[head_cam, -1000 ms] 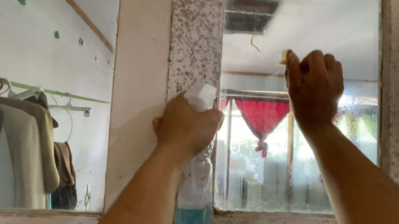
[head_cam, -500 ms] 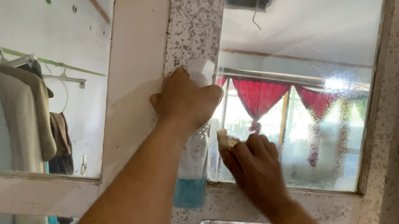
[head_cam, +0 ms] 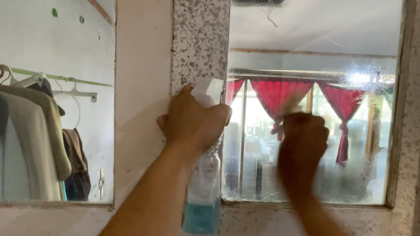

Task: The person sprays cleaning liquid from a bottle onto multiple glass panes in a white wooden frame and wipes the surface with a cloth.

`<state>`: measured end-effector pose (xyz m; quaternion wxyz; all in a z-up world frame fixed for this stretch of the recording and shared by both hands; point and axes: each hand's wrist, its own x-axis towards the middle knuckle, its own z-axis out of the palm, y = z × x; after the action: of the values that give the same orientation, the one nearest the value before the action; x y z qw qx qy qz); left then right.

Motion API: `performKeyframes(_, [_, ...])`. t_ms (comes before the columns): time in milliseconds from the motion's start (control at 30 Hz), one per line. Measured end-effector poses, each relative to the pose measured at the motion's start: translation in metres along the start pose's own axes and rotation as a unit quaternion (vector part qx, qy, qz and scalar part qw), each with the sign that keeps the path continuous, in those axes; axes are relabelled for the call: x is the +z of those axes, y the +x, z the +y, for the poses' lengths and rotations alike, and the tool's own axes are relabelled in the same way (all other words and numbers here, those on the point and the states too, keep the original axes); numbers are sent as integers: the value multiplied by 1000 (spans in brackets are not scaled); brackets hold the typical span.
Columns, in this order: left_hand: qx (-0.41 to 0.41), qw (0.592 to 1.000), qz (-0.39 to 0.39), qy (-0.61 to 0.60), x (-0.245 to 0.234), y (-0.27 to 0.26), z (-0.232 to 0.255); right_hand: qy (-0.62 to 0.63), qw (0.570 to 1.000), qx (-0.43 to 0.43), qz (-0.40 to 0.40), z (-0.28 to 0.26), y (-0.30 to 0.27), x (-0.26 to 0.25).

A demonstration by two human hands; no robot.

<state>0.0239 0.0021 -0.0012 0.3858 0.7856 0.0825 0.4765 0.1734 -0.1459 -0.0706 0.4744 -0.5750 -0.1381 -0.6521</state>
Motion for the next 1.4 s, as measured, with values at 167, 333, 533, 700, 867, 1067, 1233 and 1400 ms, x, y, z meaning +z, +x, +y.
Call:
performKeyframes(167, [-14, 999, 13, 31, 2, -10, 6, 73, 921, -312, -224, -32, -74, -58])
performKeyframes(333, [88, 987, 84, -105, 15, -57, 14, 24, 954, -89, -285, 50, -11, -144])
performKeyframes(533, [-24, 963, -56, -264, 21, -95, 20, -27, 975, -164, -146, 75, -33, -131])
performKeyframes(700, [24, 996, 37, -78, 29, -89, 17, -34, 914, -295, -276, -13, -97, -82])
performKeyframes(867, [-50, 987, -30, -148, 32, -97, 48, -2, 888, -390, -243, 48, -39, -127])
performKeyframes(1067, [-102, 947, -127, -278, 47, -109, 78, -197, 902, -309, -230, 131, 14, -183])
performKeyframes(1233, [-59, 944, -168, -276, 73, -101, 82, -139, 889, -371, -231, 137, 48, -155])
performKeyframes(1400, [61, 957, -165, -229, 86, -84, 91, -111, 891, -430, -93, 99, 195, -79])
